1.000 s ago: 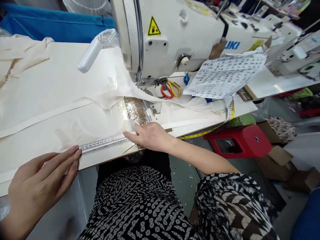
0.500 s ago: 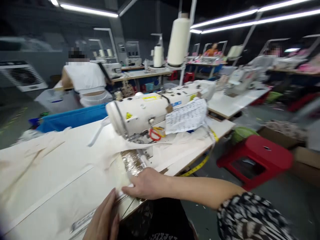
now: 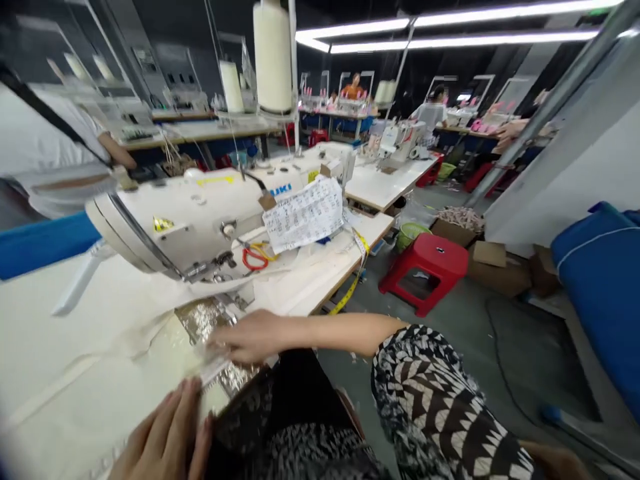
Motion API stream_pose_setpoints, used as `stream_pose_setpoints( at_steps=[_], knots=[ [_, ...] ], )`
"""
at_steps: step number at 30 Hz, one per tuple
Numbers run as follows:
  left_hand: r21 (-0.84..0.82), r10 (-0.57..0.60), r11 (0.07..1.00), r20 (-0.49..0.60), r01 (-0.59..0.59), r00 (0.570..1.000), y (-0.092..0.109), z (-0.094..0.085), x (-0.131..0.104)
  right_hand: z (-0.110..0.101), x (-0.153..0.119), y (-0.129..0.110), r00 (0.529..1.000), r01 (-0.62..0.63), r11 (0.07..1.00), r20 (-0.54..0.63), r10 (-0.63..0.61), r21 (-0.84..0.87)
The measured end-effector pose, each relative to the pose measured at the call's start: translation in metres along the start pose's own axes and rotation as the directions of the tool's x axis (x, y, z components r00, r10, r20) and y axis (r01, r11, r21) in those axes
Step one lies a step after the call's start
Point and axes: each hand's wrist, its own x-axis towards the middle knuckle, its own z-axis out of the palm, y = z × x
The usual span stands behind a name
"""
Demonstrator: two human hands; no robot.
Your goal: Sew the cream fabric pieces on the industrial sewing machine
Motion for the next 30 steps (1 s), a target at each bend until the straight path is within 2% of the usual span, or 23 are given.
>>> stream_pose_setpoints(
  at_steps=[1,2,4,7,10,15,19,22,30],
  knots=[
    [0.021,-0.006,1.000,0.055,0.005,0.998,0.001,-0.004,0.001,-0.002,-0.004,0.005,0.999,-0.032,0.998,-0.010,0.032,0.047],
    [0.056,-0.082,0.995,0.071,0.078,0.994,0.003,-0.007,0.002,-0.003,-0.007,0.010,0.998,-0.040,0.994,-0.050,0.045,0.099],
    [0.094,-0.140,0.987,0.113,0.129,0.984,0.005,-0.010,0.005,-0.004,-0.013,0.024,0.994,-0.032,0.973,-0.098,0.055,0.227],
    [0.109,-0.157,0.984,0.139,0.142,0.978,0.007,-0.009,0.006,-0.005,-0.022,0.043,0.991,-0.087,0.915,-0.063,0.122,0.393],
    [0.111,-0.168,0.982,0.132,0.154,0.977,0.008,-0.009,0.006,-0.006,-0.028,0.051,0.972,-0.165,0.863,-0.069,0.224,0.477],
    [0.114,-0.159,0.983,0.134,0.144,0.978,0.008,-0.010,0.006,-0.006,-0.027,0.047,0.950,-0.232,0.838,-0.069,0.304,0.494],
    [0.111,-0.155,0.984,0.121,0.142,0.980,0.008,-0.010,0.008,-0.007,-0.023,0.041,0.941,-0.272,0.869,-0.073,0.330,0.413],
    [0.117,-0.158,0.983,0.137,0.142,0.978,0.008,-0.012,0.008,-0.009,-0.021,0.040,0.949,-0.264,0.890,-0.065,0.308,0.372],
    [0.110,-0.119,0.989,0.175,0.101,0.977,0.003,-0.015,0.013,-0.007,-0.018,0.052,0.976,-0.175,0.875,-0.035,0.213,0.452]
  ],
)
